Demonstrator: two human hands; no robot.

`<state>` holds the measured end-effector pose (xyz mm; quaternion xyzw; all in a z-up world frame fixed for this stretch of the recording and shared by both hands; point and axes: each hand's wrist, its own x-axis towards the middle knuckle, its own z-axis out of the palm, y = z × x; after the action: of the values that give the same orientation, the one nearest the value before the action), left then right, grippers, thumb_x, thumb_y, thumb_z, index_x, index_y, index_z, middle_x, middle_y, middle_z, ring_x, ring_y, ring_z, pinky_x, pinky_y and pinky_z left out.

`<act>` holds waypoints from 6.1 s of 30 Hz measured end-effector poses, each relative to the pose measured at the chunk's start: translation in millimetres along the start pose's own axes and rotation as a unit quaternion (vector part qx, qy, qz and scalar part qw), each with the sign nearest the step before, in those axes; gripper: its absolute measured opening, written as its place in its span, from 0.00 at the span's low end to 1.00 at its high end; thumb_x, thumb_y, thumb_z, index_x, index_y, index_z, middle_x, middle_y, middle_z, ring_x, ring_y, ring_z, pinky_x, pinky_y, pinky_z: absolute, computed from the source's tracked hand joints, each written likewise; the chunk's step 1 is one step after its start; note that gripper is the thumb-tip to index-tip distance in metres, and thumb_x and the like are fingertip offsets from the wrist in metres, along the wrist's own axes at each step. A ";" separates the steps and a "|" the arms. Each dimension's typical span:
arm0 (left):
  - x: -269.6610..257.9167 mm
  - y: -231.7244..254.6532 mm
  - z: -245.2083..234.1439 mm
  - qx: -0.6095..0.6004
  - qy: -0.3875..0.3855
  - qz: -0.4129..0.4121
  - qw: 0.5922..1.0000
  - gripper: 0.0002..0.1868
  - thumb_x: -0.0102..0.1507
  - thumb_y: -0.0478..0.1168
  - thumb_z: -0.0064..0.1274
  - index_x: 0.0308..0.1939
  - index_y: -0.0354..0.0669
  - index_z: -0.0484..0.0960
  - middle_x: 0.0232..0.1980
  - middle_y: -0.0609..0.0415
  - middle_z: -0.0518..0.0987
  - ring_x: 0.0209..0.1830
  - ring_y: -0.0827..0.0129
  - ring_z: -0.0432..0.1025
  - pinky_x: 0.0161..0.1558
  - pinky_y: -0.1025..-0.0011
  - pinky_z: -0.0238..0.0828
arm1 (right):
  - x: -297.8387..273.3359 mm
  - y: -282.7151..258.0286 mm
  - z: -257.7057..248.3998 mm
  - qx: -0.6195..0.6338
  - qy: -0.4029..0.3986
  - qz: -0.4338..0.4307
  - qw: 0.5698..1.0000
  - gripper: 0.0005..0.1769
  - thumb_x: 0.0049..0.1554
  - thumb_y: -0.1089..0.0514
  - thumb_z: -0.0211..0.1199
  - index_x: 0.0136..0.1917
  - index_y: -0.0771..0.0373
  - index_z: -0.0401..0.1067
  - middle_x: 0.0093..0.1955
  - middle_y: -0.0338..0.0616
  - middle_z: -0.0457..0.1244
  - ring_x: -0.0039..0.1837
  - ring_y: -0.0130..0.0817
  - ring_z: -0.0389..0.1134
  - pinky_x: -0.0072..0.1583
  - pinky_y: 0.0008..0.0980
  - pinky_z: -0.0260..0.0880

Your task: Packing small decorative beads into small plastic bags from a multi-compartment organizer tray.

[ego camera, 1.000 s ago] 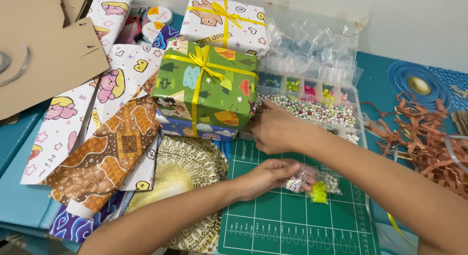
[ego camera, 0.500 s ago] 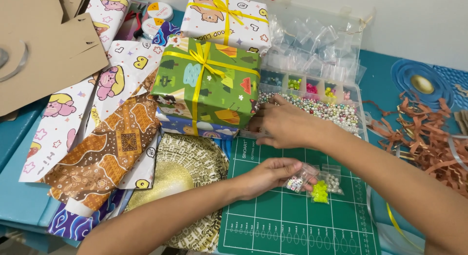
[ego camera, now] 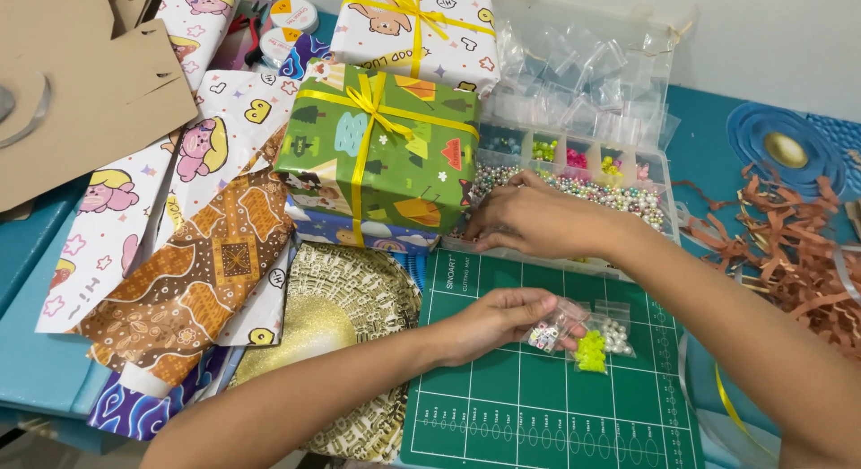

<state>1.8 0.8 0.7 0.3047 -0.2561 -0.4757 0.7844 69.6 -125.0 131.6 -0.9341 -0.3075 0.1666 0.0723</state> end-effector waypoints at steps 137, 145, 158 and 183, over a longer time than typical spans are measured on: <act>25.8 11.0 7.0 0.049 0.047 -0.054 0.996 0.19 0.70 0.41 0.48 0.62 0.33 0.77 0.53 0.48 0.81 0.54 0.68 0.76 0.59 0.66 0.74 | -134.4 -7.6 118.6 0.438 0.469 0.099 0.761 0.16 0.62 0.60 0.58 0.59 0.69 0.78 0.54 0.57 0.74 0.60 0.41 0.73 0.73 0.47 0.52; 24.2 16.6 14.7 0.054 0.044 -0.047 0.996 0.18 0.70 0.42 0.49 0.60 0.35 0.79 0.51 0.53 0.82 0.53 0.74 0.76 0.58 0.71 0.73 | -133.3 -13.4 114.2 0.446 0.456 0.072 0.767 0.16 0.63 0.62 0.55 0.59 0.69 0.77 0.57 0.58 0.73 0.62 0.45 0.73 0.74 0.48 0.49; 23.1 13.7 16.3 0.050 0.060 -0.049 0.996 0.20 0.69 0.42 0.51 0.62 0.35 0.78 0.54 0.55 0.81 0.55 0.75 0.74 0.58 0.72 0.73 | -134.3 -12.4 115.3 0.441 0.436 0.021 0.784 0.18 0.64 0.64 0.48 0.60 0.69 0.75 0.64 0.59 0.69 0.71 0.53 0.67 0.75 0.57 0.46; 4.4 25.5 39.8 0.451 0.174 0.289 0.826 0.13 0.71 0.41 0.37 0.54 0.39 0.72 0.54 0.50 0.74 0.56 0.63 0.69 0.55 0.68 0.67 | -160.2 -6.7 109.7 -0.046 0.570 0.054 0.819 0.06 0.62 0.52 0.60 0.47 0.55 0.72 0.56 0.45 0.63 0.61 0.43 0.66 0.65 0.42 0.62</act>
<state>-8.8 -3.2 46.7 0.6145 -0.3778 0.0024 0.6925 -94.1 -211.9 73.5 -0.8795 -0.1680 -0.4062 0.1823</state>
